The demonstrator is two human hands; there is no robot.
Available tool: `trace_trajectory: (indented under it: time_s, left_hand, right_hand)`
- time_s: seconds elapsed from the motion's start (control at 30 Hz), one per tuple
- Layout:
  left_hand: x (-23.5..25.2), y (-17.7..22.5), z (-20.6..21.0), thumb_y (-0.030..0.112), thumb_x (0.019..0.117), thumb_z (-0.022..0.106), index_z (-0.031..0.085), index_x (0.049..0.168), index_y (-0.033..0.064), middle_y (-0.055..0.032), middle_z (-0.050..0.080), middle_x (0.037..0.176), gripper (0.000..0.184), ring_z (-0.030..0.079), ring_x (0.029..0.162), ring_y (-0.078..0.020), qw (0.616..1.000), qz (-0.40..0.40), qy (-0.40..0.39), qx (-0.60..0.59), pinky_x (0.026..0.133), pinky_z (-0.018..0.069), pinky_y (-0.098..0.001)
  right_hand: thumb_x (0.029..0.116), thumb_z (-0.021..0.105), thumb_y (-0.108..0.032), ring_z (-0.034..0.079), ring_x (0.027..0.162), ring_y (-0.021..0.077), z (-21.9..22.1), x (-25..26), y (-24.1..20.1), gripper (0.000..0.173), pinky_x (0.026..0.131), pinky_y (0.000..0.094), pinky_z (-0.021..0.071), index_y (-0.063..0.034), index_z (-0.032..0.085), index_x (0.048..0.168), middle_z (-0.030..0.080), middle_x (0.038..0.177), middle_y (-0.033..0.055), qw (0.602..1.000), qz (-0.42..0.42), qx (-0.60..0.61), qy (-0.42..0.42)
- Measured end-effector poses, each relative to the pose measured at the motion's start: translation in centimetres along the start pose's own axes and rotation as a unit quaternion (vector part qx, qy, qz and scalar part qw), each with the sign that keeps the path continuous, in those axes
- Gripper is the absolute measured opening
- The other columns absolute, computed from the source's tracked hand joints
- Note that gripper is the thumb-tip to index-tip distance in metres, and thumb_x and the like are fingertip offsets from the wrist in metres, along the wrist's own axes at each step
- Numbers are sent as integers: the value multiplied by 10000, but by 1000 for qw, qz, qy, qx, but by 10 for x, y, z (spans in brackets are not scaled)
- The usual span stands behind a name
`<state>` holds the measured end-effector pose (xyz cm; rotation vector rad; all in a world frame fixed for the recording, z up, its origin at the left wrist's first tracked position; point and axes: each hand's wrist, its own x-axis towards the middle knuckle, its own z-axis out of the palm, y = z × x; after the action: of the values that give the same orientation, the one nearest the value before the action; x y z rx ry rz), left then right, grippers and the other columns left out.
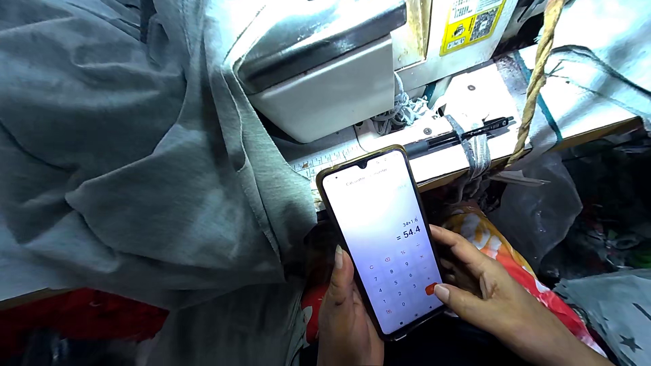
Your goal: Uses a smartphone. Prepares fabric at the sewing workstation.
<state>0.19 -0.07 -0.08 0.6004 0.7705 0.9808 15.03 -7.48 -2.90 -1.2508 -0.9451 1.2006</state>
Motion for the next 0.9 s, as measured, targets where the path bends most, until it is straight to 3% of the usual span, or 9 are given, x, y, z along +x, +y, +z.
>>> trace_trajectory:
  time_s: [0.9]
  left_hand:
    - [0,-2,-2,428,1039,503,679,1188,179,-10,756,1106,340,715,1083,-118,1000,-1,-16,-7,954,588,-337]
  right_hand:
    - [918,633,-150,659,1105,32,1,0,1,557,921,194,567,-34,510,1449,647,1295,31,1000,15,14,11]
